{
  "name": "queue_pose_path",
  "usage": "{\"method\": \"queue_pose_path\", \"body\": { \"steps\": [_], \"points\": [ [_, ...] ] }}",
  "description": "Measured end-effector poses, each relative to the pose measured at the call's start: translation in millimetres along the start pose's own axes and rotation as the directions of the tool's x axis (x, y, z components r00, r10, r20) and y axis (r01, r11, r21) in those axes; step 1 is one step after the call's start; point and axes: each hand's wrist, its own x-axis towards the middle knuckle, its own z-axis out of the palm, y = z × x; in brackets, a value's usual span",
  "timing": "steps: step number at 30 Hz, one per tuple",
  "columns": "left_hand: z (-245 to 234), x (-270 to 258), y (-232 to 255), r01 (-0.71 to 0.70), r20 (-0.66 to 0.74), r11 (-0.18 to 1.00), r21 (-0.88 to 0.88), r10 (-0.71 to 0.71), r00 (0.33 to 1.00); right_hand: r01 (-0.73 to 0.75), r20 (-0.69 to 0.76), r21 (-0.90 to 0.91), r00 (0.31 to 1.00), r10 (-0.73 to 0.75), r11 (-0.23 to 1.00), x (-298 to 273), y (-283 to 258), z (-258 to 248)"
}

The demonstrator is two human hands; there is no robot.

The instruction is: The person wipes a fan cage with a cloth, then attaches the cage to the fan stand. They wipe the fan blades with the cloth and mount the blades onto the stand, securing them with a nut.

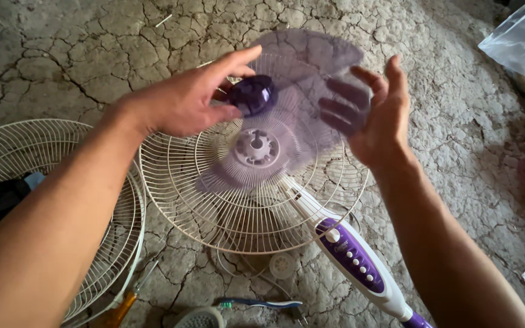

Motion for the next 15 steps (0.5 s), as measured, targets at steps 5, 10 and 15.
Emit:
{"method": "queue_pose_path", "body": {
  "steps": [5, 10, 15],
  "points": [
    [17.1, 6.5, 2.3, -0.082, 0.019, 0.992, 0.095, 0.081, 0.997, 0.235, -0.032, -0.379, 0.963, -0.266, 0.895, 0.3, 1.7, -4.5],
    [38.3, 16.9, 2.8, -0.019, 0.015, 0.904, 0.427, 0.013, 1.000, 0.583, 0.404, -0.796, 0.711, -0.576, 0.161, -2.0, -0.9, -4.0],
    [44.0, 18.3, 7.9, 0.026, 0.060, 0.913, 0.408, -0.056, 0.997, 0.782, 0.778, -0.609, 0.556, -0.292, -0.134, -2.3, 0.8, 8.9]
  ]
}}
